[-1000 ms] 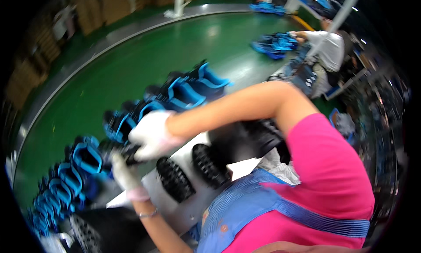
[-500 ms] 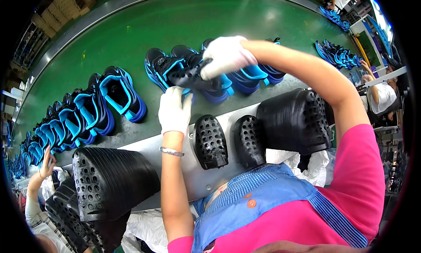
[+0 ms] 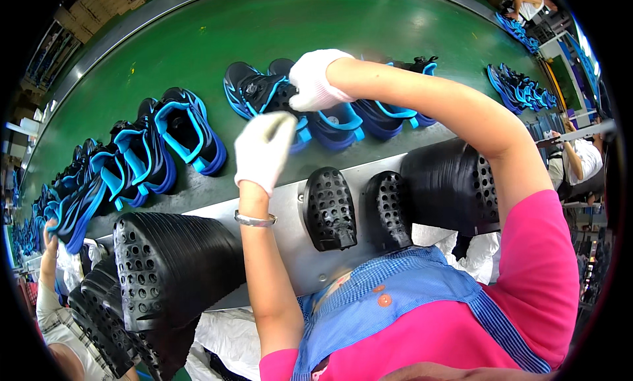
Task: The person picks up shoes from a conveyor belt and stretches them over foot-shaped shoe lasts mounted on a workstation.
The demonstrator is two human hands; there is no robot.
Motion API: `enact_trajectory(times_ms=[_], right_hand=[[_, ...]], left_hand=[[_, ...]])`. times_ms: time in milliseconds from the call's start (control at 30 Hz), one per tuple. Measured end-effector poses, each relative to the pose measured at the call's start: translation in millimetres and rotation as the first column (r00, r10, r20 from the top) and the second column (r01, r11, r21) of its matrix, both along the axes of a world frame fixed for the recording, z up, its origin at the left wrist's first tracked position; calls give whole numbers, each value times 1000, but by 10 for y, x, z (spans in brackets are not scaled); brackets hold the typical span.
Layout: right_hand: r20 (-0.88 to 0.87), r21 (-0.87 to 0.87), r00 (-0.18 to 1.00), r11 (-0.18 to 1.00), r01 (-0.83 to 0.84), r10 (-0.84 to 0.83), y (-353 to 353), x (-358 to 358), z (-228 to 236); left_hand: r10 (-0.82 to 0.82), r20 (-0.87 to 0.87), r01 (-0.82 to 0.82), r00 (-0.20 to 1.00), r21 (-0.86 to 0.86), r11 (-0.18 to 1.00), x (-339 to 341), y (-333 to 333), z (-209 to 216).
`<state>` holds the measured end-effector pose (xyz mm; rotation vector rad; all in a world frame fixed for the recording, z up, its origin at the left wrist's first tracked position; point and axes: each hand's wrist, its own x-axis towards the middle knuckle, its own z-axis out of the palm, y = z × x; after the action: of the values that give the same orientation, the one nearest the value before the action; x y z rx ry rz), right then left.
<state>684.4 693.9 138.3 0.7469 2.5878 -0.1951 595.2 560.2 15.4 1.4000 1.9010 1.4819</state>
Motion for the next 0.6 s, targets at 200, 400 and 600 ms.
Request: enact_trajectory(times_ms=[200,400,600], right_hand=[[91,-14,996,1000,-12,13,-31,-133,-26],[3,-139,999,989,54,-55,94,-43,-119],[74,-34,997,999,9,-6,-54,-178,-109]], left_hand=[[197,-518,-240,833,-17,971,-218,191,227],[216,-415,-257,884,-45,965,-605,295,358],[262,-586,-341,767,-26,940,-523,386,351]])
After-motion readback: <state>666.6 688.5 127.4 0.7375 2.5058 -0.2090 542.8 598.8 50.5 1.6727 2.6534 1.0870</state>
